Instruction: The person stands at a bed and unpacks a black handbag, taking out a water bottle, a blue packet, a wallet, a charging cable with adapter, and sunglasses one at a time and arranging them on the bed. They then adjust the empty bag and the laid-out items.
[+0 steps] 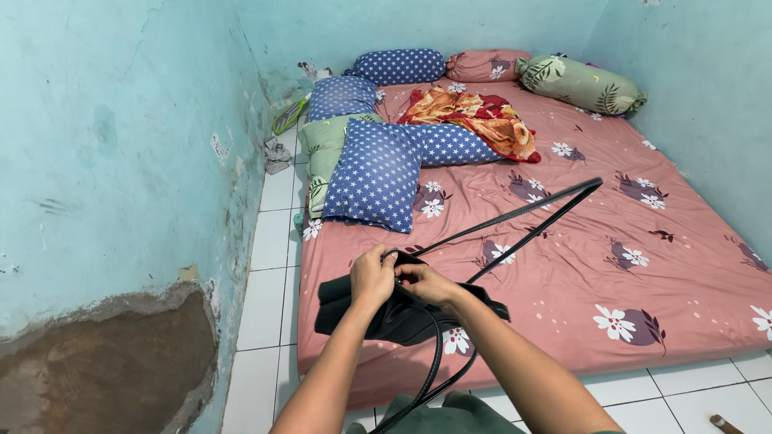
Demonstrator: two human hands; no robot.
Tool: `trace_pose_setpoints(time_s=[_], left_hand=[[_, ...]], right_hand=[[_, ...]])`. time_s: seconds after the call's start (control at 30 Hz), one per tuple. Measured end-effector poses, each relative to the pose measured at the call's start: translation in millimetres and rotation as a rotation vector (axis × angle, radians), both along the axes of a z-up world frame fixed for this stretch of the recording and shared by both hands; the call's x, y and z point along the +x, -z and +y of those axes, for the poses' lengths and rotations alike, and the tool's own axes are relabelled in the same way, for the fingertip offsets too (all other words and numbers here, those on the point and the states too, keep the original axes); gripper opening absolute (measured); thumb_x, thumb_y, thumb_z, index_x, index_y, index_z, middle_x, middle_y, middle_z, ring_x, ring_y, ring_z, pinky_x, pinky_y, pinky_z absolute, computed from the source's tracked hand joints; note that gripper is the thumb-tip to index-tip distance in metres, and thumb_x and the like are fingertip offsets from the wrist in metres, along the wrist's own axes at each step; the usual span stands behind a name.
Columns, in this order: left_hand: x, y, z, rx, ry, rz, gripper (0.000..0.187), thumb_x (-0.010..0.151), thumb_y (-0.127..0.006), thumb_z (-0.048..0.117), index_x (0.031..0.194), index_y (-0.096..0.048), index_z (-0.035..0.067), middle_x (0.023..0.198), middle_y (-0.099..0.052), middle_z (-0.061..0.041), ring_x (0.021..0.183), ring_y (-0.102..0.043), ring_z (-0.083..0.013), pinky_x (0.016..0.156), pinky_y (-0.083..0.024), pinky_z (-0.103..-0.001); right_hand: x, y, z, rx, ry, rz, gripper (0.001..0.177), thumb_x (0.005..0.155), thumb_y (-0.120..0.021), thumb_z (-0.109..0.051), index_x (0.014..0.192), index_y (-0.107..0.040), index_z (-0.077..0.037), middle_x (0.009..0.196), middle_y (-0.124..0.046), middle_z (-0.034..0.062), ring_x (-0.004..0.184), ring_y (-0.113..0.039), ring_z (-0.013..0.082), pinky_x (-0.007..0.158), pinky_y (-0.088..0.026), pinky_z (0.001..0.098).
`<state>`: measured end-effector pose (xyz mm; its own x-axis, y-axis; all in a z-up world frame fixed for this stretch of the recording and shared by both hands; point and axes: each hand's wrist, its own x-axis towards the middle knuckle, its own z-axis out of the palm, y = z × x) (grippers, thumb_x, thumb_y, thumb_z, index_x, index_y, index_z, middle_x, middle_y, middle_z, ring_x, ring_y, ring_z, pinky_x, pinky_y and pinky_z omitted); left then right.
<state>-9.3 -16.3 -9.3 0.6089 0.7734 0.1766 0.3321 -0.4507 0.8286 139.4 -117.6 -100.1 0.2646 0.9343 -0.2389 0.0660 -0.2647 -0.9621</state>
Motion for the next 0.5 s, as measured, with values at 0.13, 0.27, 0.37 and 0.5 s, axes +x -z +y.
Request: trace_pose_setpoints(time_s=[0.13, 0.27, 0.37, 0.5], left_hand=[[-0.5, -8.9, 2.4, 0.068, 0.015, 0.001, 0.022, 0.090, -0.068, 0.026, 0.089, -0.071, 0.004, 0.086, -0.072, -0.020, 0.085, -0.070, -0.0403, 0.075, -0.051, -0.050], [-0.6, -9.7, 8.6, 0.089, 0.015, 0.003, 0.022, 0.090, -0.068, 0.025, 0.092, -0.071, 0.004, 0.089, -0.072, -0.021, 0.087, -0.070, -0.0408, 0.076, -0.051, -0.051], [-2.7, -6.3, 10.7, 0.068, -0.019, -0.023, 0.020, 0.088, -0.068, 0.026, 0.094, -0.071, 0.006, 0.089, -0.073, -0.020, 0.086, -0.071, -0.0392, 0.076, -0.052, -0.049], [-7.3, -1.5, 14.2, 0.010, -0.065, 0.005, 0.021, 0.090, -0.068, 0.026, 0.091, -0.068, 0.005, 0.086, -0.072, -0.019, 0.086, -0.070, -0.0396, 0.075, -0.051, -0.049]], right_hand=[[-4.4, -17.0, 0.8, -0.015, 0.076, 0.269, 0.018, 0.091, -0.059, -0.006, 0.104, -0.072, -0.007, 0.088, -0.066, -0.0045, 0.081, -0.058, 0.0056, 0.074, -0.049, 0.0217], [-6.8, -27.9, 9.3, -0.009, 0.149, 0.356, 0.016, 0.090, -0.062, -0.008, 0.101, -0.073, -0.006, 0.088, -0.069, -0.0015, 0.080, -0.060, 0.0084, 0.075, -0.050, 0.0240], [1.6, -27.3, 11.3, -0.036, 0.351, 0.407, 0.010, 0.087, -0.067, -0.005, 0.096, -0.069, -0.008, 0.086, -0.072, 0.0016, 0.079, -0.063, 0.0112, 0.074, -0.051, 0.0266], [10.8, -25.3, 9.9, 0.029, 0.146, 0.168, 0.006, 0.089, -0.074, -0.010, 0.091, -0.070, -0.006, 0.083, -0.071, -0.0001, 0.077, -0.059, 0.0075, 0.073, -0.047, 0.0228]])
